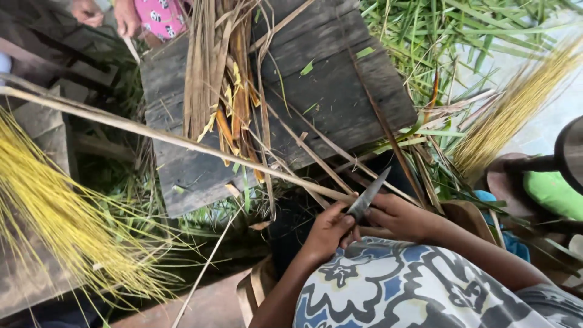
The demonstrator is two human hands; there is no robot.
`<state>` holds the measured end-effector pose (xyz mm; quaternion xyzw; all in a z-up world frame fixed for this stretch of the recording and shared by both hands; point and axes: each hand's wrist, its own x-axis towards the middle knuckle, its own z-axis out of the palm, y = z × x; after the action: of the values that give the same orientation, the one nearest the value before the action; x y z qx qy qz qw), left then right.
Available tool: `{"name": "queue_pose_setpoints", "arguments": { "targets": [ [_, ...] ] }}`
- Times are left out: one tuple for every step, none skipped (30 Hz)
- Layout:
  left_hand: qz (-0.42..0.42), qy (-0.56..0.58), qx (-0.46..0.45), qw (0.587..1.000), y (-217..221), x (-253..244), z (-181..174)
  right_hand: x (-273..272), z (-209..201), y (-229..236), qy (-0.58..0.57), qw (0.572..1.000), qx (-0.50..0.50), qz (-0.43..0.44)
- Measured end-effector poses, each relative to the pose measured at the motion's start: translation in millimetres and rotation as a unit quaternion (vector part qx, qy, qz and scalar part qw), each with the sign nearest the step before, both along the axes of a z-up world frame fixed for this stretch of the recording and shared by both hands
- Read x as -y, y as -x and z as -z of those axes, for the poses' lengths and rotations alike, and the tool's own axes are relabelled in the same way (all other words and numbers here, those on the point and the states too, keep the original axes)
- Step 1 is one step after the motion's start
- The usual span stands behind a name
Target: Stripping and cleaning plant fibers using a knife on a wooden workbench
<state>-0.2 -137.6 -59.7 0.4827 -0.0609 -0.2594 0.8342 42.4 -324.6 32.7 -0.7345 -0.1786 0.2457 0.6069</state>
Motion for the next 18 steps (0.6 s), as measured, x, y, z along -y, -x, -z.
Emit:
{"name": "queue_pose_setpoints", "arguments": {
  "targets": [
    [0.003,0.0,0.002,1.0,-1.5,-2.5,-4.1,0.1,-6.2,0.1,0.0,1.0,0.002,0.003],
    [0.028,-0.011,0.004,1.0,-3.0,-4.8,-8.1,0.3,-12.5,0.2,-0.014,0.999,-0.041,-0.023],
    [0.052,-0.022,0.007,0.998,-4.4,-7.2,-12.0,0.4,-18.6,0.3,-0.029,0.995,-0.085,-0.048],
    [0.054,-0.021,0.009,0.998,-5.6,-8.3,-14.0,3.7,-11.9,-0.5,-0.028,0.995,-0.082,-0.046],
    [0.07,-0.008,-0.006,0.998,-6.8,-9.8,-15.8,6.5,-4.9,-1.3,-0.005,0.997,-0.06,-0.049],
    [0.081,0.006,-0.025,0.996,-4.2,-11.2,-17.7,9.1,2.0,-0.6,0.019,0.997,-0.041,-0.057],
    [0.079,0.007,-0.025,0.997,-4.7,-9.8,-19.2,8.9,3.1,0.6,0.02,0.997,-0.042,-0.059],
    [0.077,0.02,-0.036,0.996,-3.8,-9.2,-20.5,7.7,4.7,1.1,0.04,0.998,-0.008,-0.055],
    [0.076,0.032,-0.046,0.996,-2.7,-9.3,-21.8,5.8,6.3,1.8,0.06,0.996,0.027,-0.052],
    [0.065,0.032,-0.047,0.996,-0.2,-6.8,-22.6,6.8,16.7,2.8,0.059,0.996,0.026,-0.062],
    [0.053,0.036,-0.059,0.996,2.2,-4.3,-23.4,7.7,27.1,3.8,0.08,0.994,0.064,-0.045],
    [0.043,0.041,-0.071,0.996,3.4,-1.2,-24.0,9.4,37.5,4.3,0.101,0.989,0.102,-0.025],
    [0.034,0.042,-0.071,0.996,3.1,0.8,-21.9,7.9,45.8,7.1,0.099,0.989,0.103,-0.034],
    [0.019,0.042,-0.079,0.996,2.6,3.3,-19.4,7.3,54.1,11.5,0.16,0.977,0.139,0.005],
    [0.004,0.043,-0.086,0.995,1.8,6.3,-17.1,7.5,62.3,15.7,0.22,0.959,0.175,0.044],
    [0.004,0.043,-0.087,0.995,2.3,7.9,-16.3,9.5,81.3,18.0,0.22,0.959,0.175,0.044],
    [-0.008,0.04,-0.099,0.994,2.6,10.0,-15.8,12.2,100.0,20.2,0.231,0.945,0.224,0.066],
    [-0.016,0.038,-0.109,0.993,0.7,12.2,-14.9,15.1,118.8,21.2,0.243,0.926,0.273,0.091]
  ]
}}
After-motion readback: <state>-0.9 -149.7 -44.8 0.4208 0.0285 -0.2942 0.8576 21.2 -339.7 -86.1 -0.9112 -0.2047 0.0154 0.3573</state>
